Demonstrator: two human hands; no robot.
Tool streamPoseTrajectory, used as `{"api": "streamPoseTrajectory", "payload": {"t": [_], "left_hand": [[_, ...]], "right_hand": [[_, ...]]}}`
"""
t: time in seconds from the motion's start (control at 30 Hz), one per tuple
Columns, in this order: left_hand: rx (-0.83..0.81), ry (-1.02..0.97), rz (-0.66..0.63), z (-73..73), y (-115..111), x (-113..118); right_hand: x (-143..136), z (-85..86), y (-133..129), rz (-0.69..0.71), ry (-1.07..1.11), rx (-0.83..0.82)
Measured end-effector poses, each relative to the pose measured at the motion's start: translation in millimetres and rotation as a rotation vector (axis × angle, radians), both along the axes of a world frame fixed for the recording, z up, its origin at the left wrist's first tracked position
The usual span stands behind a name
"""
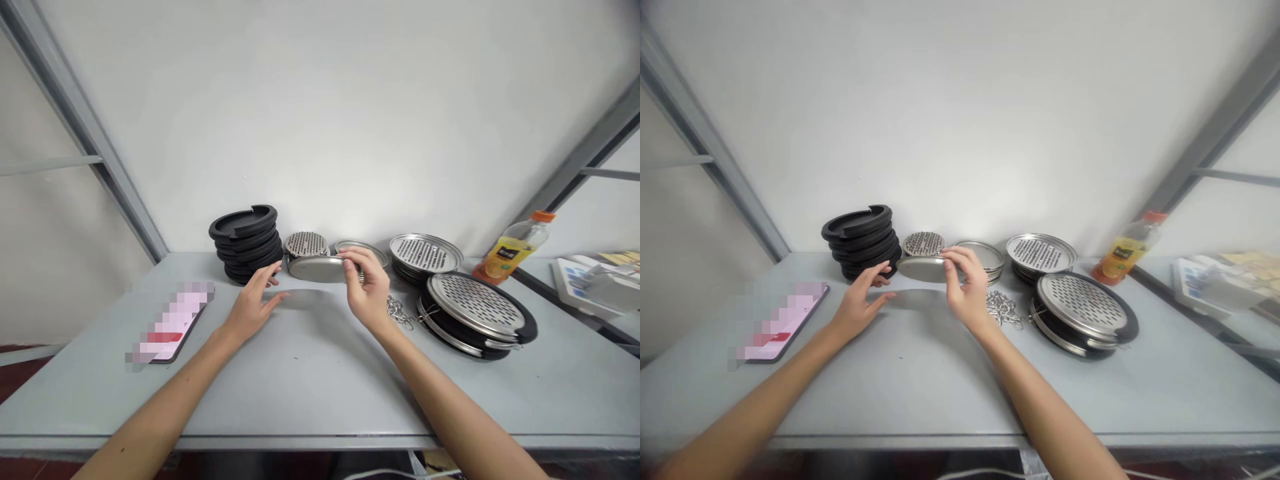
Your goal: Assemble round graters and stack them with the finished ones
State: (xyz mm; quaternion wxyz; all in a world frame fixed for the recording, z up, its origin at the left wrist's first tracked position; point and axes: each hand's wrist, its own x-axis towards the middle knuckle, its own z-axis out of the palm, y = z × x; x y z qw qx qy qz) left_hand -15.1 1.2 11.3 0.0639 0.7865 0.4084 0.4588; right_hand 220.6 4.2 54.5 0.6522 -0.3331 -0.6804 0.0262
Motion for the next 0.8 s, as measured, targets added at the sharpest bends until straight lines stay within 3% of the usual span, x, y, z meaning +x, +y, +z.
{"api": "streamPoseTrajectory", "payload": {"t": [0.13, 0.3, 0.8], "left_hand": [[0.038, 0.018, -0.020, 3.1, -1.0, -1.8], [0.126, 0.033, -0.032, 5.7, -2.5, -1.0], [0.169, 0.167, -0.135, 5.5, -0.9, -3.5]], "right_hand": [[-9.9, -9.1, -3.2, 0.159, -0.055, -0.046], [-13.7, -16.6, -2.7, 0.261, -0.126, -0.098], [-10.5, -24.8, 0.2, 0.329, -0.249, -0.098]]}}
